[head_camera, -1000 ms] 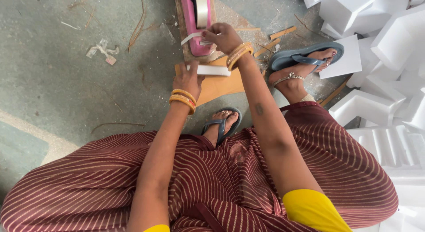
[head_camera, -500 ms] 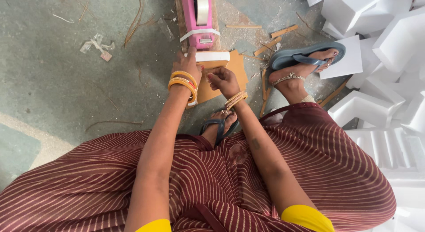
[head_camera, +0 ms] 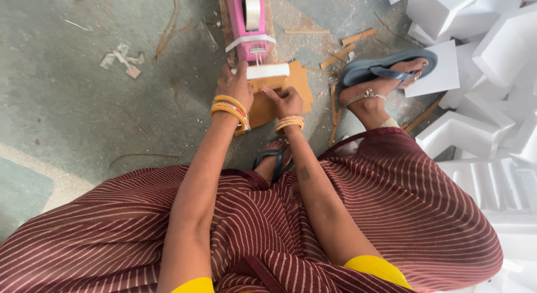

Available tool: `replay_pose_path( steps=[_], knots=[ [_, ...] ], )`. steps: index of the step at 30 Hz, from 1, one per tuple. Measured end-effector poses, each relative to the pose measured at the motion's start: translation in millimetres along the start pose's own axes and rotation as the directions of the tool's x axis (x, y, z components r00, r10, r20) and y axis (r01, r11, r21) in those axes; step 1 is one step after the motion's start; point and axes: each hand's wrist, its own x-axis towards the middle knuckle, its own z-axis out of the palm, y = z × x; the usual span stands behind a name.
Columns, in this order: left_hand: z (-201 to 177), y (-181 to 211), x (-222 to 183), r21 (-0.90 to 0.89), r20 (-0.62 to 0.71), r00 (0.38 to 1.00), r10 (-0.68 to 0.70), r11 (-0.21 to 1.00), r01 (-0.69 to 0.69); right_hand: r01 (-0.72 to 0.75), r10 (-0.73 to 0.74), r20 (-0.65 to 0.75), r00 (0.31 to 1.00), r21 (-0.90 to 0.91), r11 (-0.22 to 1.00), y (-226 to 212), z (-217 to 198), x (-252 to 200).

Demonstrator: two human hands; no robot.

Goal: The person places a white foam insert onto a cardboard sheet and secures it using tape from a pink dispenser. They repeat this process for several foam blocks, folding cardboard edges and applying tape to secure the assembly.

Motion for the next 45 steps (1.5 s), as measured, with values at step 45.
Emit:
replay_pose_path(
  steps=[45],
  knots=[
    [62.8, -18.2, -85.6, 0.112, -0.169, 0.863, 0.476, 0.879, -0.463, 0.193, -0.223, 0.354, 0.908, 0.120, 0.974, -8.3, 1.9, 65.7]
  ],
)
